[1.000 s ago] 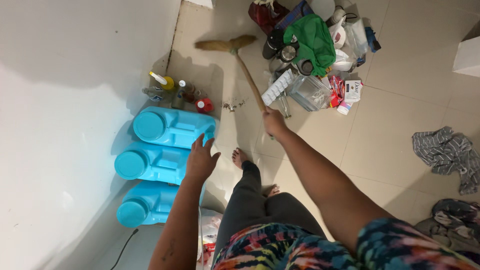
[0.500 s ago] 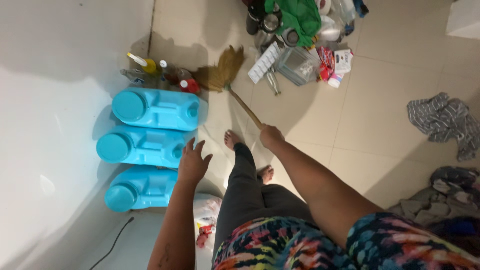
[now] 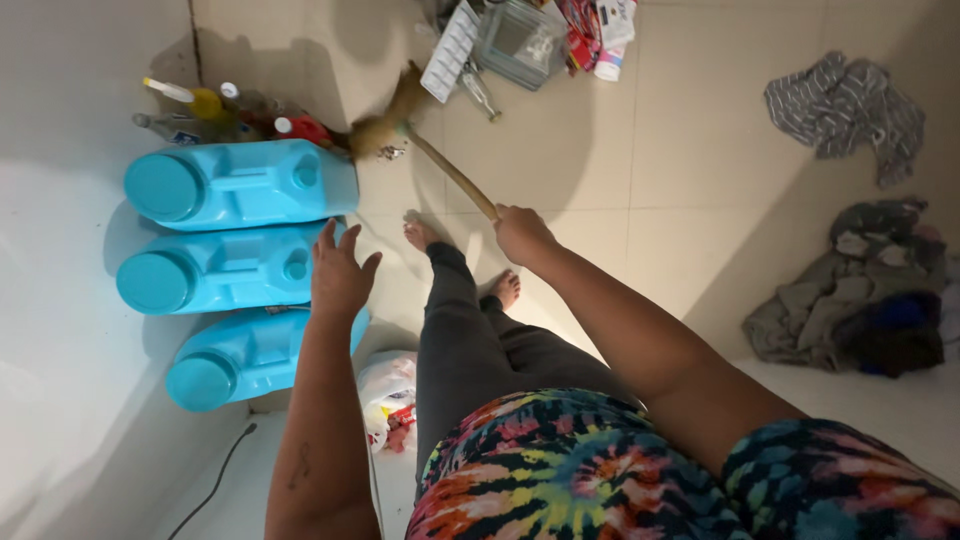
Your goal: The person sweeps debris from the floor with a broom and then assembles a mop handle by hand in a bathroom.
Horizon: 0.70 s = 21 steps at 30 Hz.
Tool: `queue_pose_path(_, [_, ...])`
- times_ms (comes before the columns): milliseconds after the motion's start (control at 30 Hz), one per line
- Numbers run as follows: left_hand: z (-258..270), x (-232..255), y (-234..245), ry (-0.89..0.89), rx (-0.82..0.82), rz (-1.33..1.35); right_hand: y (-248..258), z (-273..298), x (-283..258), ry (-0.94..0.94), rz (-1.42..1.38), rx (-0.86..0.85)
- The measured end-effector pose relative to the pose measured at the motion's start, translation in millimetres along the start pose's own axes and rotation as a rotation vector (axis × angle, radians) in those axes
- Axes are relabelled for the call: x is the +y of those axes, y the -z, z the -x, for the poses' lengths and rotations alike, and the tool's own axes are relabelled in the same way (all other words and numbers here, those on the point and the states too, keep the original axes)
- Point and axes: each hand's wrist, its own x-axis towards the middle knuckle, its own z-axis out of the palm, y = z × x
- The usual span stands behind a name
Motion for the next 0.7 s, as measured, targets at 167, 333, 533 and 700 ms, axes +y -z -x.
queue_pose_path(167, [6.2,18.3,-3.7,0.013,-0.053,-0.010,11.8,20.0,-7.5,0.124,-0.180,0.139])
queue_pose_path(333, [10.4,30.6,-5.9,0.007,-0.121,-0.023,-6.3,-22.8,-43.1,0.028,-0.279,0.068])
queue_pose_path(533, [-4.6,24.5,1.6,-0.096,-0.112,-0.061,-39.5,-89.2,-54.5,-0.122,-0.027,-0.066])
queue_pose_path(700, [-19.1,14.2,12.2,-0.128,-0.110,-0.068,-34.2,-72.3,-38.9,-0.173,0.042,-0.113])
